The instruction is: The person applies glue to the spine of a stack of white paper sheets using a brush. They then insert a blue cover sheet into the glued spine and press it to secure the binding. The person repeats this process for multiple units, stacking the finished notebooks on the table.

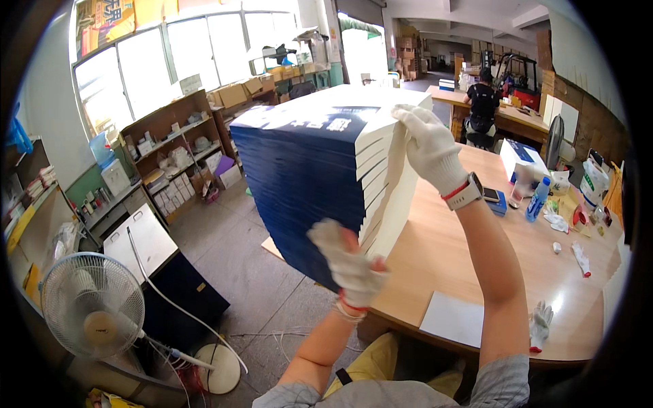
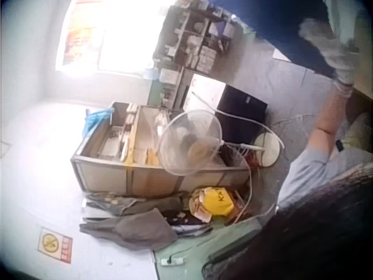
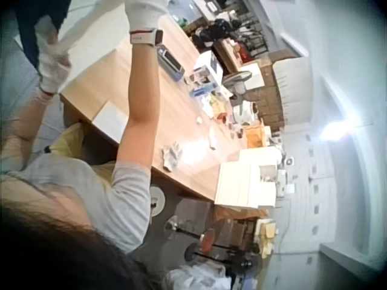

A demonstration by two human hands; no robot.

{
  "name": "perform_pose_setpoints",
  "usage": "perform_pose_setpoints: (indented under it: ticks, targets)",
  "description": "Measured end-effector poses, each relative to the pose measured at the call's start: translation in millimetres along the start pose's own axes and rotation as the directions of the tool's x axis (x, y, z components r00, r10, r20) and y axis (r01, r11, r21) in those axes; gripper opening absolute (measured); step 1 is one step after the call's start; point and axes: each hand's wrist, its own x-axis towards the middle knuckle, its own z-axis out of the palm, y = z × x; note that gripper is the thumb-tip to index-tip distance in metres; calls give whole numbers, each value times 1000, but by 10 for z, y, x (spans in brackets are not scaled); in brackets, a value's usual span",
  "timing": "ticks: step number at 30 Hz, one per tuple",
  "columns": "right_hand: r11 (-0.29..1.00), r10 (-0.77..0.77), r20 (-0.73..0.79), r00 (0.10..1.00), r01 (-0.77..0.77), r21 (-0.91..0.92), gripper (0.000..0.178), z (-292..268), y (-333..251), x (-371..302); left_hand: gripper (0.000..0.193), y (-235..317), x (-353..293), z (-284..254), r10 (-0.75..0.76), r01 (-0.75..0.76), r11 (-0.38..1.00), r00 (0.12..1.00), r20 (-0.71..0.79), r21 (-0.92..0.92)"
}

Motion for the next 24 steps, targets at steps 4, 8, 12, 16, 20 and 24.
perform_pose_setpoints:
  ticks: [4,8,12,16,20,24]
  targets:
    - [983,94,46,994,-100,155,41,-103,-35,19,63,599,-538,-295,321,-203,908,900,297,-366]
    - [968,191,54,980,-197,157,58,-816,60,-695,73,121,-384,-467,-115,179,926,973,202,-333]
    - [933,358,211,910,-359,-37,52,-1586,497,-2015,66,-1016,-141,-553,-390,388,916,921,3,98]
    - [504,862,-40,506,-842,191,47,-2650,1093,-3867,74,-2013,113,-679,-670,666,742,742,-31,-76]
    - [191,981,-135,140,-822,536,45,-3042,779,-4433,77,-2659,265,-971,-902,839,341,419,103,-424]
    - [175,966,-251,61,-870,462,47,-3628,574,-4977,78,-1737,216,-559,-666,706,705,692,-277,67]
